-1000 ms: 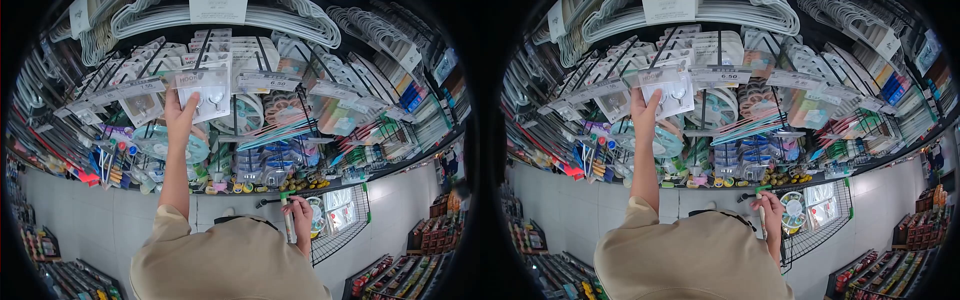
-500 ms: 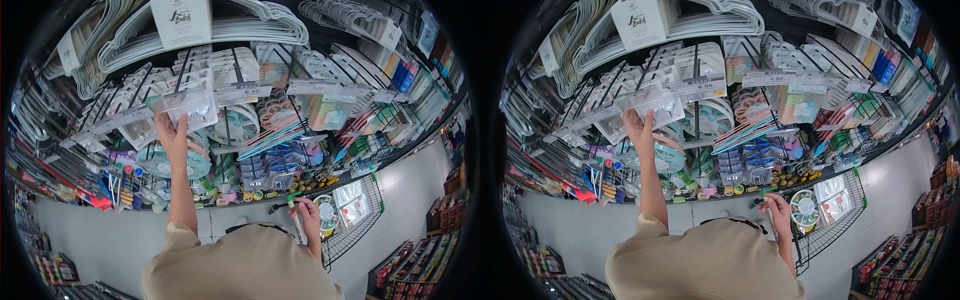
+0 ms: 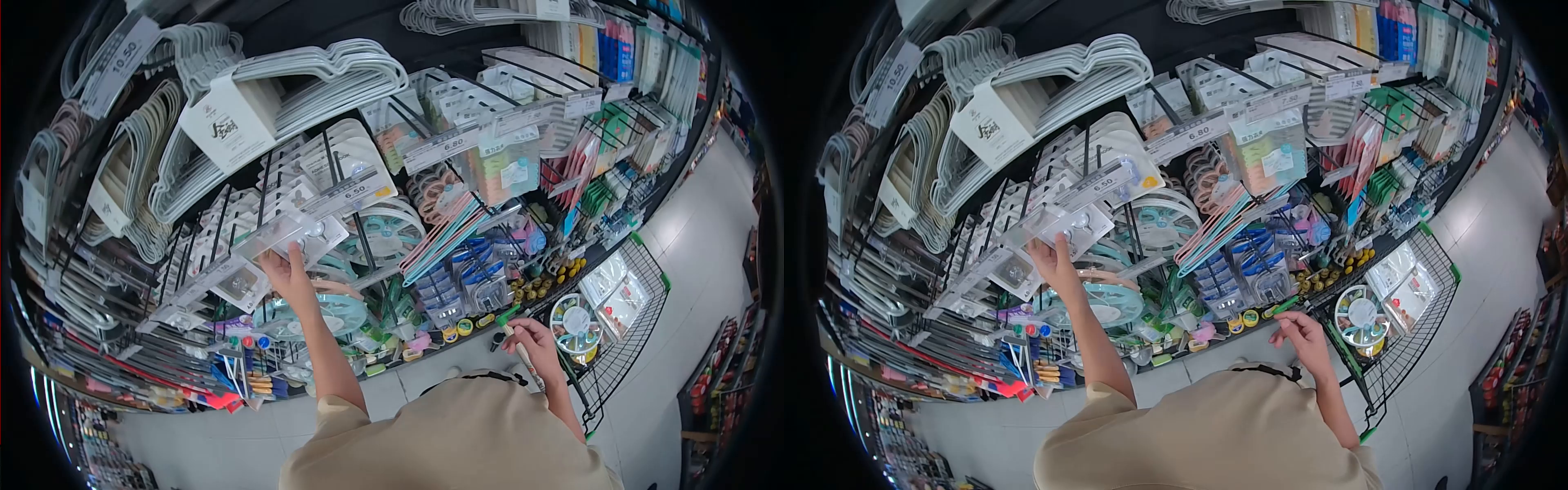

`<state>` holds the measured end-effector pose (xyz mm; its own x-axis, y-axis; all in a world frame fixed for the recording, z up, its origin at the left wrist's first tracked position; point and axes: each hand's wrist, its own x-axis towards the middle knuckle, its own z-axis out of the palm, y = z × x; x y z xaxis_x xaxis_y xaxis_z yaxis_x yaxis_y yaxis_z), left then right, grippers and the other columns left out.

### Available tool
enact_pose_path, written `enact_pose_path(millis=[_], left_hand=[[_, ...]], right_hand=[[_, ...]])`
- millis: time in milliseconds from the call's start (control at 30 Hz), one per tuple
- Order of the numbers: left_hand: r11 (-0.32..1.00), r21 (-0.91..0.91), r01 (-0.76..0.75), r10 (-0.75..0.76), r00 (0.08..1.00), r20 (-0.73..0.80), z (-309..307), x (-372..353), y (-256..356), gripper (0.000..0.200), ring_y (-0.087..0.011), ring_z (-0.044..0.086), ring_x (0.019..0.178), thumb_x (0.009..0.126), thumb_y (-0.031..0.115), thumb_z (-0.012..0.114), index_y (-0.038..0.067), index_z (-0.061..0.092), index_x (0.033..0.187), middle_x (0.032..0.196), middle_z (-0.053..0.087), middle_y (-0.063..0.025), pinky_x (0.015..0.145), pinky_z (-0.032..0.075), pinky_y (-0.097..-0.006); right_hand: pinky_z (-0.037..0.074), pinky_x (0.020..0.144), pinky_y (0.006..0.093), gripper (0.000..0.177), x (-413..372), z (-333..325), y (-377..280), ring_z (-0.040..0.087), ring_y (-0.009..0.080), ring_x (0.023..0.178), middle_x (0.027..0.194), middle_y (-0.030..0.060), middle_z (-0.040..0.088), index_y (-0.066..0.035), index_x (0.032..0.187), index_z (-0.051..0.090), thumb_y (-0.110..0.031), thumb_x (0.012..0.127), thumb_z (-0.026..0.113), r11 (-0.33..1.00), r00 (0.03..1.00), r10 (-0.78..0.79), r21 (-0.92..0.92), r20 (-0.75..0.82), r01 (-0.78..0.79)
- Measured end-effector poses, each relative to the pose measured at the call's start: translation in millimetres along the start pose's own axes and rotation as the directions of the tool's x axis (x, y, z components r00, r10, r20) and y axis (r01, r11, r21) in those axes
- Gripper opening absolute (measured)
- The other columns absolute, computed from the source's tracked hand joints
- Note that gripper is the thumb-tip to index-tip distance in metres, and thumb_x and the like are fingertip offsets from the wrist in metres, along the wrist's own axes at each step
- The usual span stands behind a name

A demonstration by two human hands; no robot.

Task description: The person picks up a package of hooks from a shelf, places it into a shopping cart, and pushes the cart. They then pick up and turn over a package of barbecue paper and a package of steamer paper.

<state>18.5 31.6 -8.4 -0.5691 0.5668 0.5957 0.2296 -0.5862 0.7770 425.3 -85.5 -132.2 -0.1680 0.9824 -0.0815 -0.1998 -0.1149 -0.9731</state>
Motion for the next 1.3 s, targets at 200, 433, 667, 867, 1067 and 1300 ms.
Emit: enact_pose_path(millis=[200,433,667,867,1067,1300], left_hand=[[1.0,0.008,-0.022,0.022,1.0,-0.003,-0.1,-0.3,-11.0,0.05,-0.0202,0.054,0.115,0.095,0.002,0.056,-0.005,0.032,0.139,0.129,0.053,-0.0182,0.098,0.041,-0.0298],[0.993,0.114,-0.021,0.016,0.999,0.047,-2.8,-12.0,-3.4,0.064,-0.0262,0.047,0.127,0.095,0.003,0.055,-0.005,0.021,0.148,0.141,0.043,-0.0229,0.104,0.038,-0.0351],[0.957,0.274,-0.096,0.105,0.994,-0.018,-15.8,-37.5,0.1,0.056,-0.0288,0.045,0.129,0.096,0.003,0.052,-0.005,0.029,0.146,0.144,0.041,-0.0225,0.103,0.041,-0.0385],[0.941,0.34,-0.003,0.038,0.994,-0.098,-43.6,-79.8,-5.4,0.05,-0.0276,0.046,0.129,0.096,0.002,0.051,-0.006,0.034,0.142,0.14,0.045,-0.0194,0.105,0.04,-0.0382],[0.852,0.521,0.052,0.111,0.955,-0.276,-74.2,-120.4,-28.3,0.047,-0.0279,0.048,0.126,0.098,0.009,0.049,-0.003,0.036,0.142,0.139,0.045,-0.0186,0.102,0.042,-0.036],[0.516,0.779,0.355,0.221,0.824,-0.522,-166.9,-205.0,-128.2,0.058,-0.0406,0.044,0.127,0.098,0.021,0.049,-0.005,0.028,0.145,0.143,0.037,-0.0285,0.106,0.038,-0.0442]], right_hand=[[0.052,0.074,0.0314,0.023,-2.9,-9.0,-1.1,0.066,0.0176,0.075,0.069,0.0065,0.063,0.003,0.113,0.06,-0.015,0.1,0.052,1.0,1.0,-0.013,0.02,-0.016,0.013],[0.051,0.073,0.0308,0.022,-3.8,-19.7,-1.3,0.066,0.0178,0.075,0.068,0.0067,0.063,0.003,0.111,0.06,-0.014,0.099,0.053,1.0,0.999,0.002,0.02,-0.05,-0.001],[0.051,0.071,0.0292,0.022,1.2,-23.4,-1.0,0.066,0.017,0.074,0.069,0.0065,0.062,0.003,0.111,0.06,-0.014,0.099,0.052,0.999,1.0,-0.011,0.035,-0.021,0.011],[0.051,0.072,0.0295,0.021,9.2,-23.4,-4.2,0.066,0.0154,0.074,0.07,0.0055,0.063,0.002,0.11,0.061,-0.013,0.1,0.051,1.0,1.0,-0.005,-0.012,0.016,0.005],[0.049,0.072,0.0278,0.023,15.5,-20.7,-1.6,0.065,0.0152,0.074,0.071,0.0052,0.063,0.002,0.112,0.061,-0.016,0.1,0.052,0.999,0.998,0.033,0.012,0.048,-0.034],[0.049,0.065,0.0235,0.024,20.0,-28.9,9.3,0.063,0.0088,0.068,0.073,0.0031,0.064,0.001,0.113,0.061,-0.017,0.099,0.054,0.997,0.997,0.026,0.067,0.075,-0.031]])
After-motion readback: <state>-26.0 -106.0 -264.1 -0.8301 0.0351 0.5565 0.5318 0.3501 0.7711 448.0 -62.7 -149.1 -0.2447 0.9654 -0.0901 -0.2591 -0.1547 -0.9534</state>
